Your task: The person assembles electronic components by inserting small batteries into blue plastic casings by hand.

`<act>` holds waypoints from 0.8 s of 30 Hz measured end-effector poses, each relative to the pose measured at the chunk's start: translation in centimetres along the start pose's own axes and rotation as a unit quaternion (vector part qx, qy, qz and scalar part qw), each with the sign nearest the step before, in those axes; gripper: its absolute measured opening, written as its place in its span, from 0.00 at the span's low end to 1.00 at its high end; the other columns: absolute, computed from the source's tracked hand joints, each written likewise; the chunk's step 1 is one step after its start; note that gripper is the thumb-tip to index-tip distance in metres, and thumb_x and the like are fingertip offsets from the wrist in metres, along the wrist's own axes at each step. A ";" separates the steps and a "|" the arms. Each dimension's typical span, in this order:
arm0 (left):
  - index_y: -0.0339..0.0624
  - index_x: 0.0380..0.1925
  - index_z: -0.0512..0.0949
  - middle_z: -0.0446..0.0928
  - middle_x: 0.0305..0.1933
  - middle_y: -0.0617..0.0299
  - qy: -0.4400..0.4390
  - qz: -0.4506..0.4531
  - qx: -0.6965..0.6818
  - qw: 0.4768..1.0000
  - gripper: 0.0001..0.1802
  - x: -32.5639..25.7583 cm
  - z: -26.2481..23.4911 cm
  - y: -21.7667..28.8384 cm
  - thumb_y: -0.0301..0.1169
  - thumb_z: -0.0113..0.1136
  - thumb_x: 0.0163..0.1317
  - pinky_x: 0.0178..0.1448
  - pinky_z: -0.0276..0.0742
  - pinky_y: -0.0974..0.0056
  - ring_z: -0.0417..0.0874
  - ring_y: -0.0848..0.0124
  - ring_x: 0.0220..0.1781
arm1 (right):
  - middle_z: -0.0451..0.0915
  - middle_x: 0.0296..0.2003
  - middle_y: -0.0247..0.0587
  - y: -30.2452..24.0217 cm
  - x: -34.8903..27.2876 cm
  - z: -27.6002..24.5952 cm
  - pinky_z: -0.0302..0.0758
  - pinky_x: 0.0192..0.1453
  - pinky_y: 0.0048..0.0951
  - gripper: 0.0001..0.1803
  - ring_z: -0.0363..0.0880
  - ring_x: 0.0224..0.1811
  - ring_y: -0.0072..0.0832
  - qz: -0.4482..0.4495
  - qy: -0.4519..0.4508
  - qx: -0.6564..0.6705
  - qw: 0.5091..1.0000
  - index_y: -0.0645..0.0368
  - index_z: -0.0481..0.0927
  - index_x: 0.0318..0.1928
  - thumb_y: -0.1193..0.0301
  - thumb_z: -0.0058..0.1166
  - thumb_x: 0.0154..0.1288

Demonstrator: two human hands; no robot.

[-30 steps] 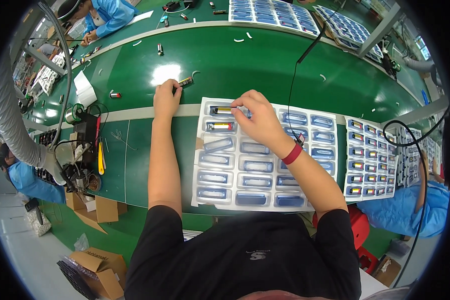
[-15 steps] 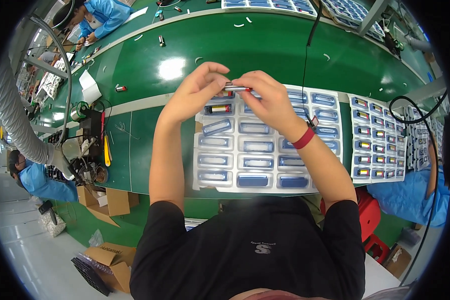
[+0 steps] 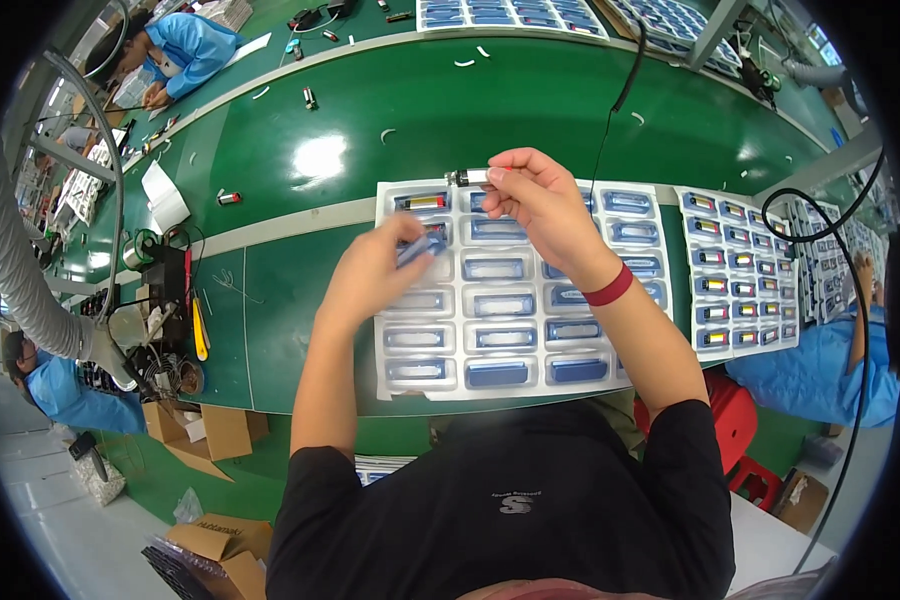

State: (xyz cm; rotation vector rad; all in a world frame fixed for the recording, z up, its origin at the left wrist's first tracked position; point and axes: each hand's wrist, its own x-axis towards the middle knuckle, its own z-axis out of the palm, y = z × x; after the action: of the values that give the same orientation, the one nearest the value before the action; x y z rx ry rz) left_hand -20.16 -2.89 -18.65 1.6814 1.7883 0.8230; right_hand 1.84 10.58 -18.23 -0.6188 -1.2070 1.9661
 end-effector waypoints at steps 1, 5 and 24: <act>0.42 0.54 0.81 0.83 0.40 0.56 0.005 -0.001 -0.002 1.000 0.20 0.1 0.0 -0.4 0.29 0.68 0.61 0.45 0.82 0.59 0.87 0.60 0.40 | 0.84 0.41 0.40 -0.1 0.1 0.2 0.82 0.48 0.27 0.14 0.86 0.41 0.27 0.001 -0.002 0.001 1.000 0.65 0.78 0.56 0.74 0.58 0.74; 0.38 0.69 0.69 0.81 0.50 0.56 0.088 -0.003 -0.421 0.903 0.28 1.2 -0.2 -2.7 0.20 0.58 0.69 0.46 0.81 0.68 0.84 0.74 0.43 | 0.84 0.42 0.41 -0.3 0.6 2.1 0.83 0.48 0.28 0.14 0.86 0.42 0.27 0.013 -0.020 0.018 1.000 0.66 0.77 0.57 0.74 0.57 0.74; 0.37 0.64 0.73 0.77 0.64 0.57 0.048 0.022 -0.525 0.850 0.23 2.1 2.5 -3.9 0.15 0.54 0.69 0.64 0.80 0.65 0.80 0.71 0.62 | 0.85 0.39 0.34 4.1 2.5 4.6 0.78 0.46 0.18 0.09 0.82 0.40 0.15 -0.055 -0.023 -0.215 0.975 0.65 0.82 0.48 0.79 0.64 0.69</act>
State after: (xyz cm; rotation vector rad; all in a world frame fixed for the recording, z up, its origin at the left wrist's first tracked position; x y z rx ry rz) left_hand -21.06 -0.71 -23.21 0.9291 0.9666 1.5442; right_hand -4.32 8.86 -19.93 -0.7051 -1.6777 1.6432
